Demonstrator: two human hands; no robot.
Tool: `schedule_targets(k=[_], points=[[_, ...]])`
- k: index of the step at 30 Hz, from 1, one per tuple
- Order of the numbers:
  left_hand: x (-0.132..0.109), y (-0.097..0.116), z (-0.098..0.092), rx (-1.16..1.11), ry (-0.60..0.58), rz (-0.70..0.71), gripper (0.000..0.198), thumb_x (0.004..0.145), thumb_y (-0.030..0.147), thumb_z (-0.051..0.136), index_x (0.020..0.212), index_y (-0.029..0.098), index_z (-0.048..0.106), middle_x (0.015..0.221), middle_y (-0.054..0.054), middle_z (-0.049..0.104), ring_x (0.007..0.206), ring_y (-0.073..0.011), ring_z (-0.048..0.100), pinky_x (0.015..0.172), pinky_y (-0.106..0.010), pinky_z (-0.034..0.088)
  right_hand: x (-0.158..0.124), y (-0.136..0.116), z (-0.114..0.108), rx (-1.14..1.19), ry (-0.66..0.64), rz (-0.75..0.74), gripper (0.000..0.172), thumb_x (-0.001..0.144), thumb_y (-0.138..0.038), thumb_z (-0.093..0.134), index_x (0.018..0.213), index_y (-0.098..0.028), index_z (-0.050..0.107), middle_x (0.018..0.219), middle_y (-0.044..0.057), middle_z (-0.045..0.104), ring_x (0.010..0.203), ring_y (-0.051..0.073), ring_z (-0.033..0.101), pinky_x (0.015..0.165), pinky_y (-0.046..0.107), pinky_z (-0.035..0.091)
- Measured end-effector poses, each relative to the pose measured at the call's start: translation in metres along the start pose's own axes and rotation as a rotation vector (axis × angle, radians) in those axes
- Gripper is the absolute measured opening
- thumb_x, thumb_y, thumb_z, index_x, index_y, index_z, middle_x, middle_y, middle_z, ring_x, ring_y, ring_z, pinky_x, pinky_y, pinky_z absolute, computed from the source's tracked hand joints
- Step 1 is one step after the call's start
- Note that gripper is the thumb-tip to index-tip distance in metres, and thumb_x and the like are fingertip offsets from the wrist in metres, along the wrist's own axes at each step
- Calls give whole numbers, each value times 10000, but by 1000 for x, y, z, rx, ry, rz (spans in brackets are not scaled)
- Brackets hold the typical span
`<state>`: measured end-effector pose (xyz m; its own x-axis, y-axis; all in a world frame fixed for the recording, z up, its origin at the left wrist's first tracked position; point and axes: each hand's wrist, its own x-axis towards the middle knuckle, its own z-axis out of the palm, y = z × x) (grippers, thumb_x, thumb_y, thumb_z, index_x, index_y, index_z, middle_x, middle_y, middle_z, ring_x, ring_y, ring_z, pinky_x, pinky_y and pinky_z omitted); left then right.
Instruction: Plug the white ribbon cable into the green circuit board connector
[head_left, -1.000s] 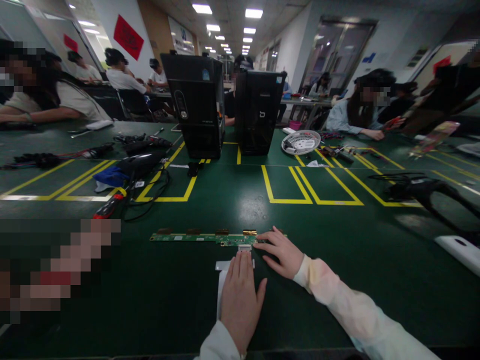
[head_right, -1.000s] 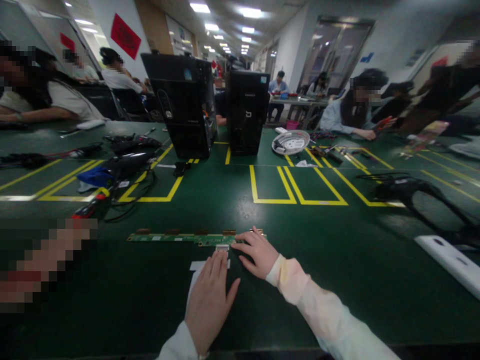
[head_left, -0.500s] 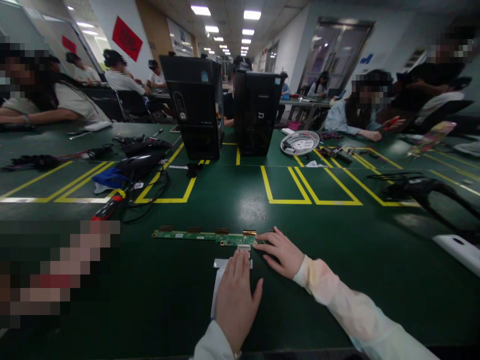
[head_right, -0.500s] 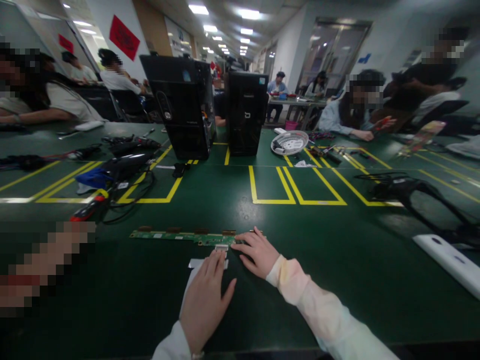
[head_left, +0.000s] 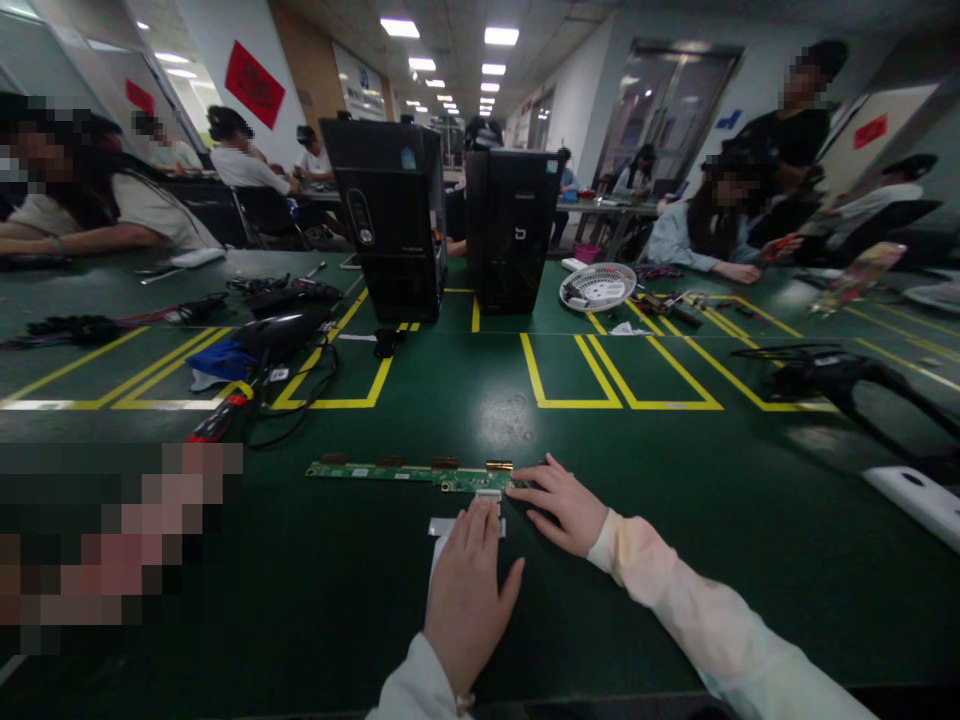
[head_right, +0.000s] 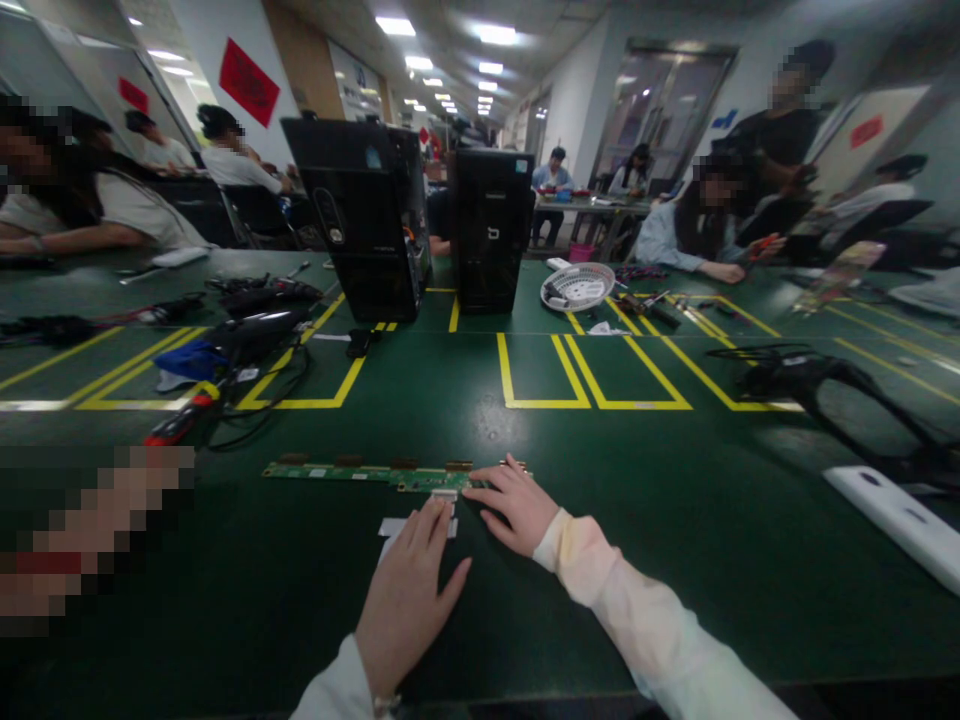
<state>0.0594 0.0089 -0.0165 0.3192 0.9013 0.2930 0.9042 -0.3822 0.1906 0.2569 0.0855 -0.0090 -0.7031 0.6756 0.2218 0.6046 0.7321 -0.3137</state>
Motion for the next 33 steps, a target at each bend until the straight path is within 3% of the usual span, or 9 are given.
schedule_targets(k=[5, 8, 13, 19, 26, 33], points=[[-3, -10, -18, 16, -19, 59, 507, 919, 367, 427, 1372, 139, 412, 1394, -113, 502, 1315, -260, 419, 1045, -458, 415, -1, -1, 1, -34, 18, -13, 411, 876, -184, 443, 1274, -227, 532, 1303, 106, 521, 1233, 206, 451, 1094, 565, 205], [-10, -26, -35, 46, -3, 40, 497, 934, 369, 397, 1398, 189, 386, 1408, -85, 491, 1325, -250, 406, 1063, -488, 382, -1, -3, 0, -53, 17, -15, 413, 878, -180, 442, 1279, -227, 527, 1304, 107, 521, 1246, 209, 439, 1095, 570, 200], [-37, -73, -44, 121, 8, -109, 498, 930, 408, 377, 1350, 156, 467, 1358, -116, 535, 1270, -278, 469, 1029, -498, 412, -1, -1, 1, -76, 24, -22, 397, 885, -181, 430, 1268, -216, 533, 1297, 110, 526, 1244, 216, 444, 1096, 589, 186], [-61, -116, -40, 186, 80, -311, 526, 943, 404, 270, 1284, 100, 530, 1273, -158, 580, 1180, -280, 542, 971, -449, 460, 1, 1, 7, -8, 104, -88, 349, 879, -141, 414, 1187, -200, 567, 1252, 120, 546, 1202, 206, 483, 1072, 515, 314], [-55, -120, -37, 230, 97, -303, 507, 932, 381, 292, 1261, 95, 550, 1299, -160, 549, 1210, -311, 501, 1004, -480, 412, 8, -18, 10, 59, 115, -95, 325, 895, -180, 424, 1176, -218, 583, 1293, 116, 501, 1234, 217, 440, 1047, 470, 361], [-54, -120, -34, 235, 103, -301, 482, 927, 364, 316, 1283, 115, 525, 1319, -149, 538, 1227, -298, 491, 1024, -480, 395, 8, -23, 11, 0, -38, -8, 445, 894, -459, 484, 1303, -293, 538, 1447, 116, 339, 1375, 309, 227, 1087, 596, 200]])
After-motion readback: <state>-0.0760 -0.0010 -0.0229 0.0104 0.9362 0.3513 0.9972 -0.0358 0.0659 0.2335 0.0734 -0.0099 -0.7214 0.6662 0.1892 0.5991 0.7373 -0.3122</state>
